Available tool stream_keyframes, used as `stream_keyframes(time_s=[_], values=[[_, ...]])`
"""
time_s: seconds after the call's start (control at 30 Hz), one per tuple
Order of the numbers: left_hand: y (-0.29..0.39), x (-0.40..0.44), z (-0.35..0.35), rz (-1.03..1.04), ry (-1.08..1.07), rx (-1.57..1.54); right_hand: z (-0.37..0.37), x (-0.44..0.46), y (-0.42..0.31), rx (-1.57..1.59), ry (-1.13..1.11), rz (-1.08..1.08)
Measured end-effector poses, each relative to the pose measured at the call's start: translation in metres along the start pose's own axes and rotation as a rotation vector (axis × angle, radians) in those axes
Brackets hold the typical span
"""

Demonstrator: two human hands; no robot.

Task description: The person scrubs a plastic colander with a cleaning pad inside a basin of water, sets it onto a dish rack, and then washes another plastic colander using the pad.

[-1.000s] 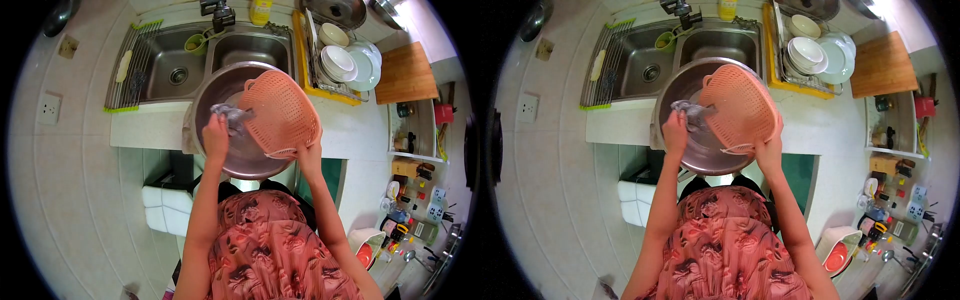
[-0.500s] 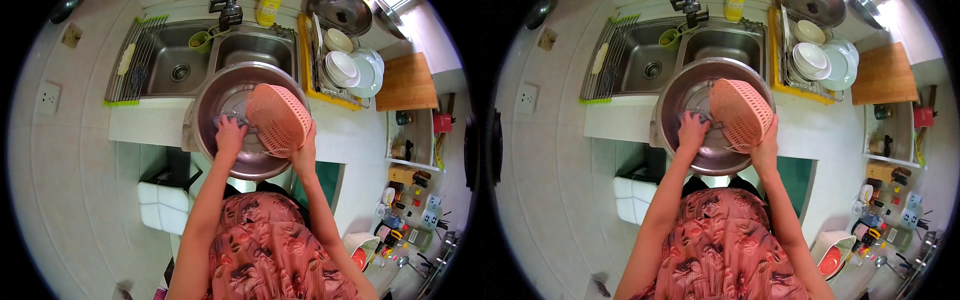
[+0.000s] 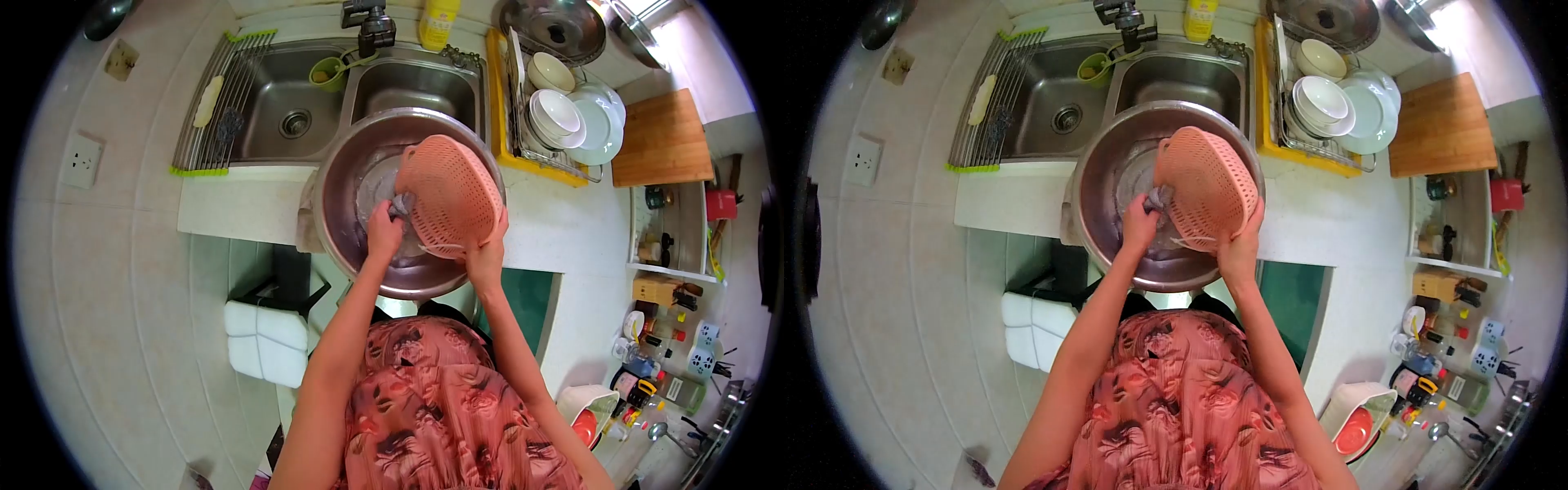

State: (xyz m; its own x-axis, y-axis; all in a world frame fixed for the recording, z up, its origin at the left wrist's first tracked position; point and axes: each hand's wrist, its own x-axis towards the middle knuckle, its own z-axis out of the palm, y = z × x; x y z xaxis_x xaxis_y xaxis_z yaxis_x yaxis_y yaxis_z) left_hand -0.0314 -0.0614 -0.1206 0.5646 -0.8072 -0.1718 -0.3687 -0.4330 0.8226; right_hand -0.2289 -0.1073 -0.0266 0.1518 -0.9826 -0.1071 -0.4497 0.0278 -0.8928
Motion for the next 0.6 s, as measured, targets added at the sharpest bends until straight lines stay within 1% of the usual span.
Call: stream_keyframes(time_s=[0.07, 0.13, 0.17, 0.23, 0.27, 0.3, 0.37, 0.4, 0.47, 0.57, 0.6], values=[[0.02, -0.016, 0.0, -0.011, -0.019, -0.074, 0.002, 0.0, 0.001, 0.119, 0.017, 0.088], [0.017, -0.036, 0.006, 0.148, 0.0, -0.092, 0.004, -0.001, 0.005, 0.242, 0.038, 0.097], [0.015, -0.041, 0.009, 0.229, 0.011, -0.101, 0.006, -0.002, 0.013, 0.304, 0.052, 0.062], [0.024, -0.045, 0.007, -0.081, -0.031, -0.697, 0.008, -0.005, 0.007, 0.454, 0.062, 0.062], [0.028, -0.048, 0.006, -0.245, -0.051, -0.993, 0.009, -0.008, 0.005, 0.541, 0.058, 0.099], [0.033, -0.05, 0.003, -0.266, -0.005, -0.943, 0.011, -0.012, 0.0, 0.628, 0.051, 0.136], [0.044, -0.053, -0.001, -0.302, 0.086, -0.845, 0.02, -0.015, 0.008, 0.58, 0.092, 0.004], [0.045, -0.053, 0.006, -0.283, 0.163, -0.791, 0.023, -0.016, 0.011, 0.556, 0.114, -0.063], [0.039, -0.052, 0.029, -0.244, 0.319, -0.683, 0.023, -0.021, -0.006, 0.613, 0.075, -0.034], [0.023, -0.053, 0.04, -0.274, 0.033, -0.586, 0.027, -0.023, -0.005, 0.652, 0.055, -0.027], [0.024, -0.052, 0.035, -0.213, 0.04, -0.499, 0.029, -0.022, -0.002, 0.657, 0.056, -0.032]])
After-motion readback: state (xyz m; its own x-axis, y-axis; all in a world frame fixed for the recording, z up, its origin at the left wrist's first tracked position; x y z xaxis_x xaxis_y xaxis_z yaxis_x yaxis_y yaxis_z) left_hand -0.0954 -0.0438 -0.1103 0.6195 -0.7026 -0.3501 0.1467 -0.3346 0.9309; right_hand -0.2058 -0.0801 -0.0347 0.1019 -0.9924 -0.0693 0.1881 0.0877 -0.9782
